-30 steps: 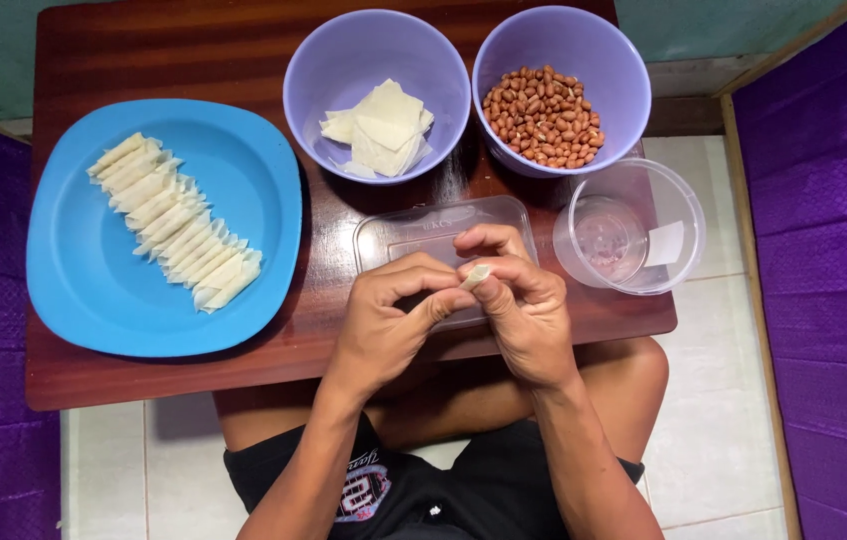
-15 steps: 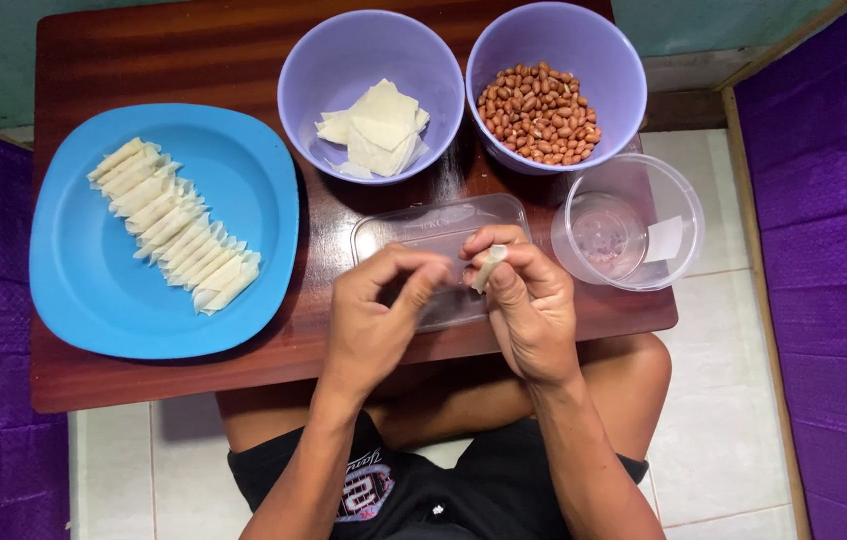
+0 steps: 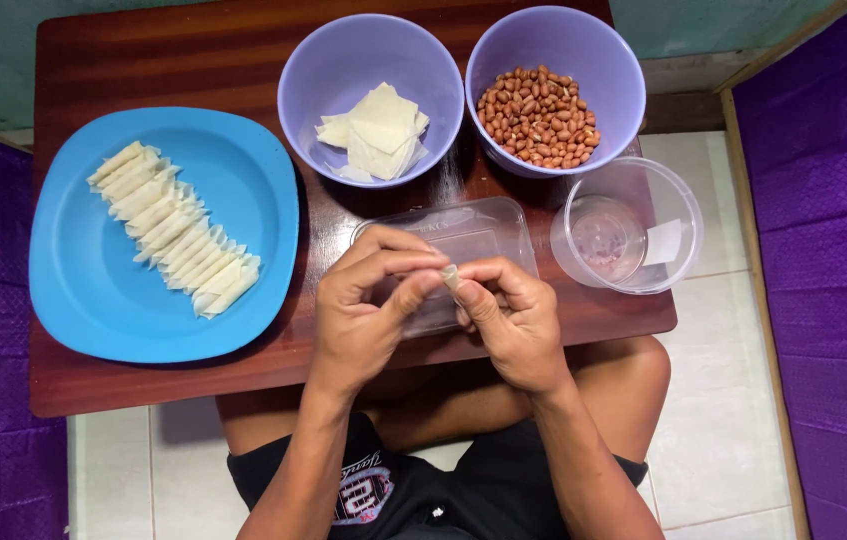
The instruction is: Manually assembling peanut rolls by placing a peanut on a wrapper and rolling it up.
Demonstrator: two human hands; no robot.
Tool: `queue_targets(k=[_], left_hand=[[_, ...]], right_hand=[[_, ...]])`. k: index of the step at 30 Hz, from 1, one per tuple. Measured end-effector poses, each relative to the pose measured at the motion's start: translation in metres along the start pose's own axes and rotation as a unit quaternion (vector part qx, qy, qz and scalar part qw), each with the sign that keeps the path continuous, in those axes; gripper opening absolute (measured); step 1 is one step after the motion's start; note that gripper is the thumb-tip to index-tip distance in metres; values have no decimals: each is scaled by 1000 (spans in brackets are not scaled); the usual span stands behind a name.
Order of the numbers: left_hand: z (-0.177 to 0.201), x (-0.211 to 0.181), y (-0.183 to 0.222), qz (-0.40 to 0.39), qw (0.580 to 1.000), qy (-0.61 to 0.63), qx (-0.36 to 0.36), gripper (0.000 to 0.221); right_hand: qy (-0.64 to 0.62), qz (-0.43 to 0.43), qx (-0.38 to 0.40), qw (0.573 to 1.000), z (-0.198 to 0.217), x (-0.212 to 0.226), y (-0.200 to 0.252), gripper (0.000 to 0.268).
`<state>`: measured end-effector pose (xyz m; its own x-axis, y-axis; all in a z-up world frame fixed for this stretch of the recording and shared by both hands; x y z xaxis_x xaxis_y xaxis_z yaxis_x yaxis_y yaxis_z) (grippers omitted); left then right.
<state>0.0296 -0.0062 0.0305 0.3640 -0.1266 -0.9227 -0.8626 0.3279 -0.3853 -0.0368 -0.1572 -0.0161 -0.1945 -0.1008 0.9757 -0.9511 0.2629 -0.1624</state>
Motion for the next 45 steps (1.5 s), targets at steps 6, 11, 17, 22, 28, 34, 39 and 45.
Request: queue_targets(k=[6,11,17,22,28,34,39,45], left_hand=[[-4,3,4,23,999,13,39,16],[7,2,0,2,1000,1,8,11],[5,5,3,0,1000,5,18,12],[11,1,3,9,1000,-14,-17,8],[10,2,3,22,1000,-15,6,11],[10,-1,2,15,999,-30,18,8],[8,2,3,16,999,-27,30,9],[10,0,3,9,998,-41,42,8]], right_hand=[[25,16,12,999,-4,9,-3,12],[54,69,42,995,-5,15,-7,11],[73,108,49,990,-12,24,-9,12],[27,44,19,999,-16,21,-5,11],[35,25,16,999,-12,17,-4,12],[40,28,29,998,-8,12,-3,10],[32,28,37,998,-9,13,-4,11],[42,36,46,997,-8,10,-3,12]])
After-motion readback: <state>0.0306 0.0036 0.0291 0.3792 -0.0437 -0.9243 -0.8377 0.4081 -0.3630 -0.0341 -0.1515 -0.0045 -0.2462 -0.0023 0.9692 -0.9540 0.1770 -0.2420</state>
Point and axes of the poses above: each hand's wrist, its own y-axis away from the middle knuckle, its own z-axis out of the back of the hand, x = y × z, the point moved 4 cm from there along -y, towards the middle knuckle, and after that the axes turned 2 degrees about -y, right-handed, at the moved point
